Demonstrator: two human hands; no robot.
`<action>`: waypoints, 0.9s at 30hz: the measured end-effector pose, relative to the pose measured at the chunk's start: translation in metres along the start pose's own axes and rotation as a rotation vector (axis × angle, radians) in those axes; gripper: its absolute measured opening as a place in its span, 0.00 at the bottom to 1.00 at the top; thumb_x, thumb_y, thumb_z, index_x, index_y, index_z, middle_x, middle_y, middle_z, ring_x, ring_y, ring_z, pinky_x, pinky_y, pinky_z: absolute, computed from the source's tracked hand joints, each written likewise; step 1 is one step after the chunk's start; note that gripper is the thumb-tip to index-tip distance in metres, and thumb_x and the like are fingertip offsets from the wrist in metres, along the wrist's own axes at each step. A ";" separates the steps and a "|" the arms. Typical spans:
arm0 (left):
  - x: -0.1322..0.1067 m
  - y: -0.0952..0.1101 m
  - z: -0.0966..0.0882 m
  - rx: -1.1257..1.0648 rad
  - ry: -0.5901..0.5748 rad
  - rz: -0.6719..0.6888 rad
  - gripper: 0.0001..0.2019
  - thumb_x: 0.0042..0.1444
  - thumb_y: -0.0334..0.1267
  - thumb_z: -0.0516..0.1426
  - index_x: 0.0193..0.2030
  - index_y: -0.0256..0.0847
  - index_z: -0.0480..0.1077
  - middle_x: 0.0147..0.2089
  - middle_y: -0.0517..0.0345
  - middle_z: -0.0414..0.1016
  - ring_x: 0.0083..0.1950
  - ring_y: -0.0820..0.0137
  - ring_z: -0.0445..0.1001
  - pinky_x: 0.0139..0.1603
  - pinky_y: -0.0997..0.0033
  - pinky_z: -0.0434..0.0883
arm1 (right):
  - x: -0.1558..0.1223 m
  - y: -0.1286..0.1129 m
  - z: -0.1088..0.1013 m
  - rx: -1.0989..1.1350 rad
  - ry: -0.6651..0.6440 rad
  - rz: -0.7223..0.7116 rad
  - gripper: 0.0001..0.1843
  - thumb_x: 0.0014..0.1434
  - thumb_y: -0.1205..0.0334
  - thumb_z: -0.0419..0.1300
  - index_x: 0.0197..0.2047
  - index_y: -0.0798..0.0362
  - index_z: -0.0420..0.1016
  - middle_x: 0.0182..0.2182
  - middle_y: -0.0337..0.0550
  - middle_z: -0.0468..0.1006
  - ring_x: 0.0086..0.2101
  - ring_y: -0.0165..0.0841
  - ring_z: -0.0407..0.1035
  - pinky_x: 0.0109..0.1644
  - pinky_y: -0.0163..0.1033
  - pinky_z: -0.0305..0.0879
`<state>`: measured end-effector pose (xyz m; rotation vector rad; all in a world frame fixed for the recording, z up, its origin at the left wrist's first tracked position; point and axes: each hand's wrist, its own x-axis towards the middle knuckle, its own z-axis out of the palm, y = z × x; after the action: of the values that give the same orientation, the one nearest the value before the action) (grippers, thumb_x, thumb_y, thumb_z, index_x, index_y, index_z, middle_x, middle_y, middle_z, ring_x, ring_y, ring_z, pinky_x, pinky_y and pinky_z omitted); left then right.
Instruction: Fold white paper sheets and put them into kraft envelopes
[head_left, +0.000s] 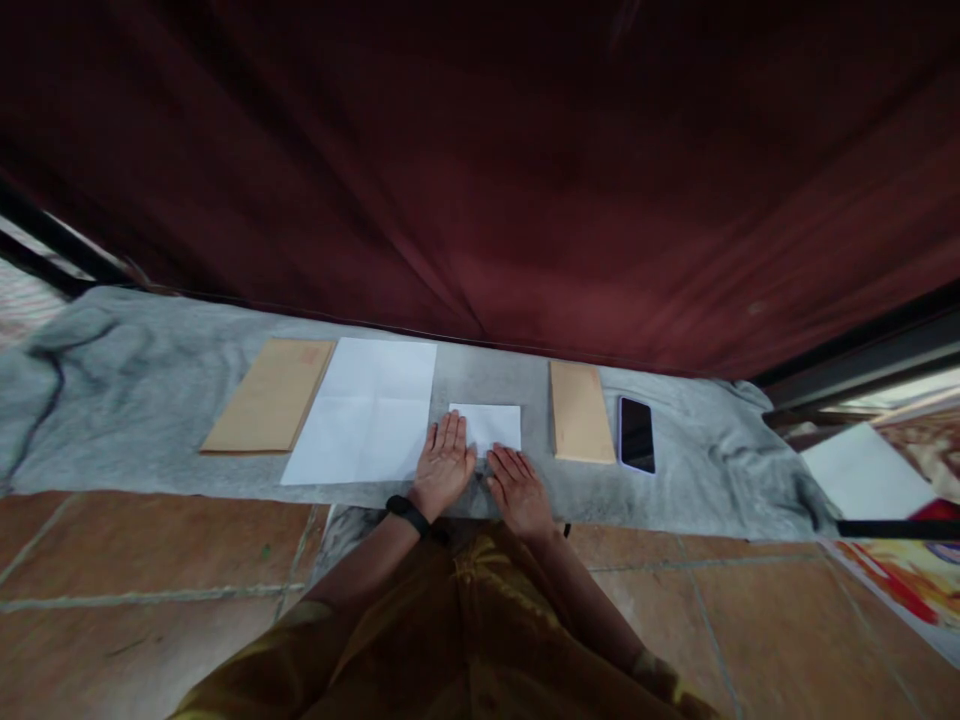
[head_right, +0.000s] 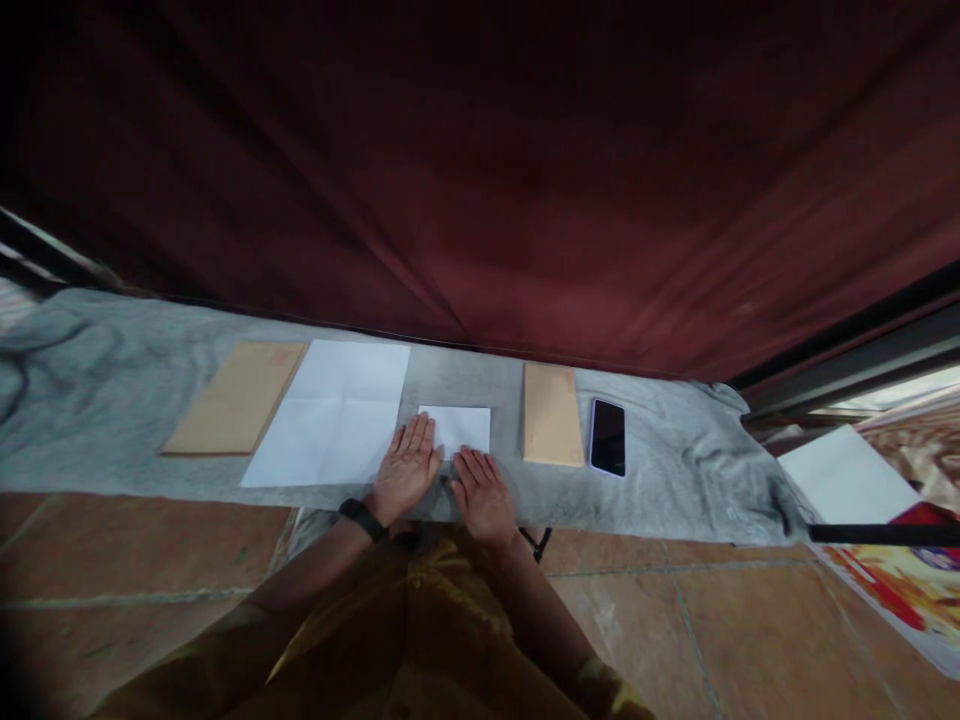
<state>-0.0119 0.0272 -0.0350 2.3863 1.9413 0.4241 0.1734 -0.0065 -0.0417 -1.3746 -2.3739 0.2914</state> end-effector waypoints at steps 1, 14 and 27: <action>0.002 0.000 0.001 0.003 -0.002 -0.008 0.30 0.68 0.40 0.44 0.71 0.22 0.58 0.74 0.34 0.55 0.76 0.54 0.53 0.75 0.48 0.52 | -0.001 0.001 0.000 -0.002 0.006 0.007 0.24 0.74 0.59 0.48 0.69 0.53 0.65 0.67 0.48 0.66 0.67 0.39 0.59 0.72 0.53 0.55; 0.005 -0.003 0.014 -0.096 0.096 -0.041 0.32 0.70 0.47 0.45 0.72 0.26 0.55 0.74 0.32 0.54 0.77 0.51 0.51 0.72 0.44 0.58 | 0.001 0.019 0.008 0.027 0.227 0.242 0.26 0.71 0.61 0.46 0.70 0.58 0.62 0.65 0.57 0.69 0.63 0.44 0.64 0.65 0.55 0.62; -0.018 0.006 0.024 -0.315 0.171 -0.096 0.32 0.64 0.32 0.48 0.75 0.36 0.50 0.75 0.39 0.55 0.76 0.55 0.54 0.71 0.45 0.63 | 0.043 0.042 0.009 0.170 0.273 0.534 0.13 0.62 0.62 0.52 0.43 0.53 0.78 0.31 0.45 0.78 0.32 0.37 0.73 0.38 0.38 0.69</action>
<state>-0.0039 0.0120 -0.0600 2.1113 1.8748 0.8811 0.1828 0.0519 -0.0556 -1.8124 -1.6954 0.4062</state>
